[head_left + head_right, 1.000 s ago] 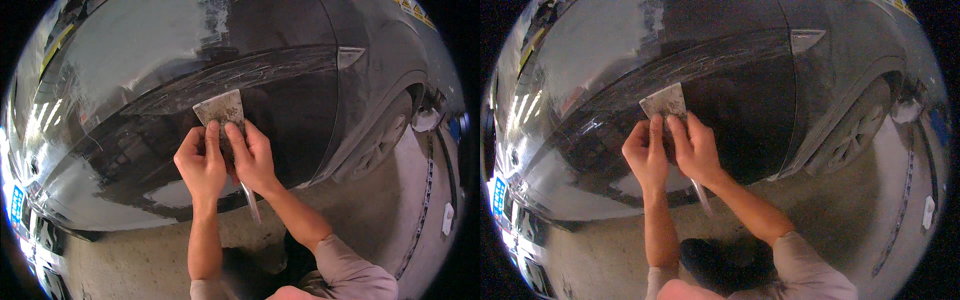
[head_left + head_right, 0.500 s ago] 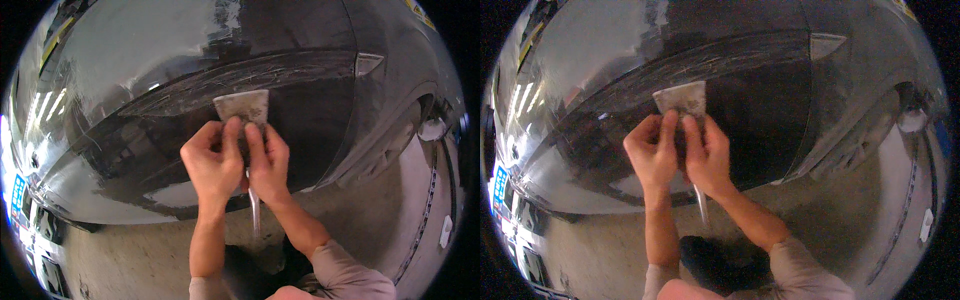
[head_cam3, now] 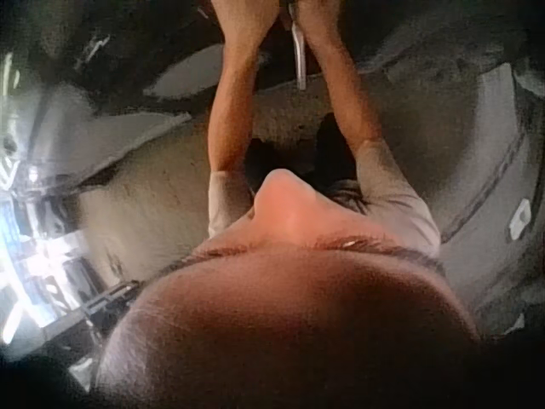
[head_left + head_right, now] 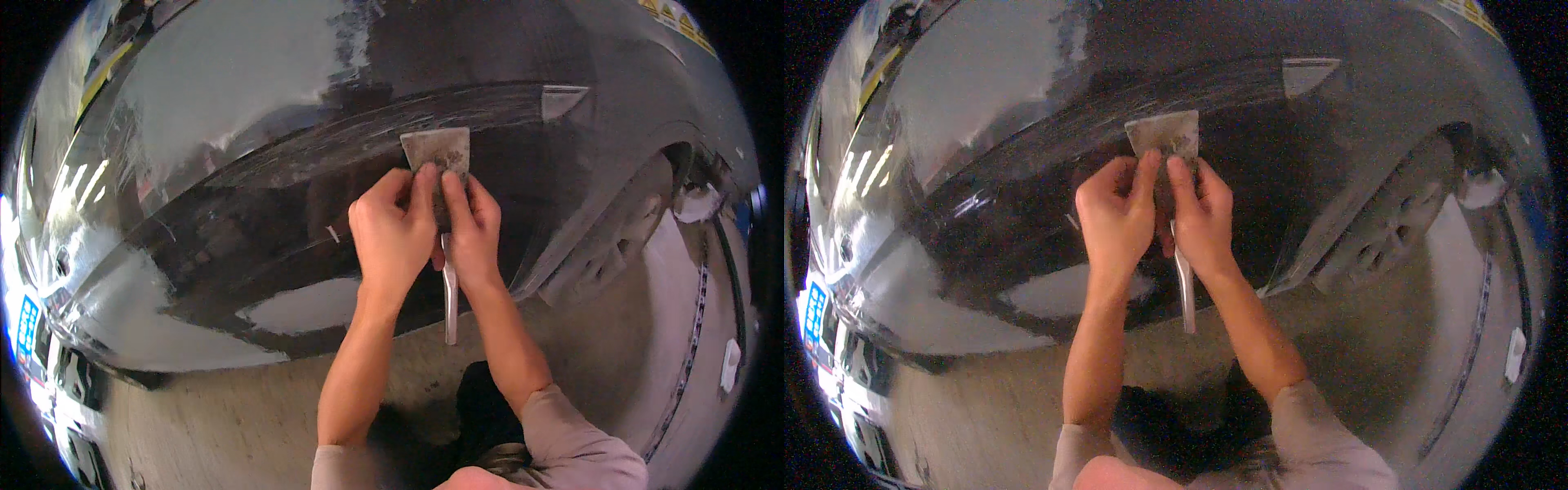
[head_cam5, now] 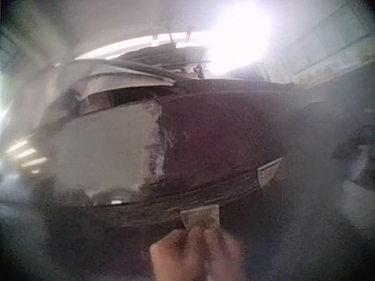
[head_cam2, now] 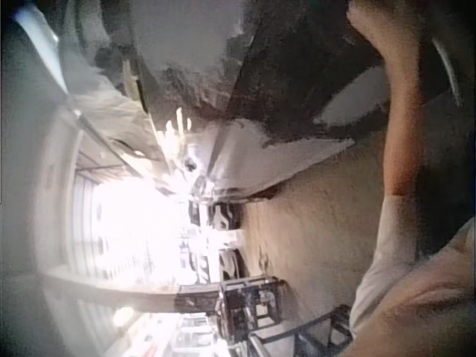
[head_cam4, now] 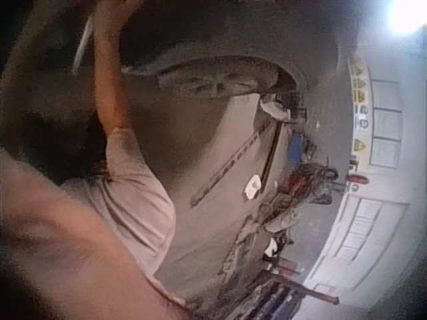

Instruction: The person uses a metal scraper to remove paint or residue from the rear bumper of a dark-colored car. They repeatedly scrape the surface and wipe away debris with their hand, working across different sections of the bumper.

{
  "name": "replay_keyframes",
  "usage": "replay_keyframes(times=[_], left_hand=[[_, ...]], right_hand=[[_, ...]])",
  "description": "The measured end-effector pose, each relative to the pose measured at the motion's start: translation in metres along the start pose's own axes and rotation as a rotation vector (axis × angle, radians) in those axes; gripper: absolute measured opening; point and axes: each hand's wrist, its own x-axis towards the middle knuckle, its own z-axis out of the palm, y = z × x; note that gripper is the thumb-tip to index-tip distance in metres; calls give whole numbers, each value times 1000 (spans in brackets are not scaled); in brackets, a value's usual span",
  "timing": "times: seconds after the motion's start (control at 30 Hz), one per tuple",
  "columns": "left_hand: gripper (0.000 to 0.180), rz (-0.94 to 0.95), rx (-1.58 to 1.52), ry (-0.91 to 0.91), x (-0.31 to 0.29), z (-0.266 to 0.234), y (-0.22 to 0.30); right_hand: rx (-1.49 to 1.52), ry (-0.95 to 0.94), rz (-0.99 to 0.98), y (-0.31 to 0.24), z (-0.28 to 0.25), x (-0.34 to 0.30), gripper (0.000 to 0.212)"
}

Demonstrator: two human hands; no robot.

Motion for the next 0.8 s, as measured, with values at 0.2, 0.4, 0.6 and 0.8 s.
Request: replay_keyframes(times=[0.2,0.4,0.6,0.8], left_hand=[[49,738,416,468,-10,-34,-16],[94,577,621,316,-1,42,-24],[84,854,312,-126,-18,73,6],[90,678,699,259,2,49,2]], right_hand=[[-32,164,71,-15,-41,-41,33],[-44,263,33,-21,-91,-70,30],[-85,442,-9,-35,-143,-92,32],[-84,431,76,-35,-165,-114,31]])
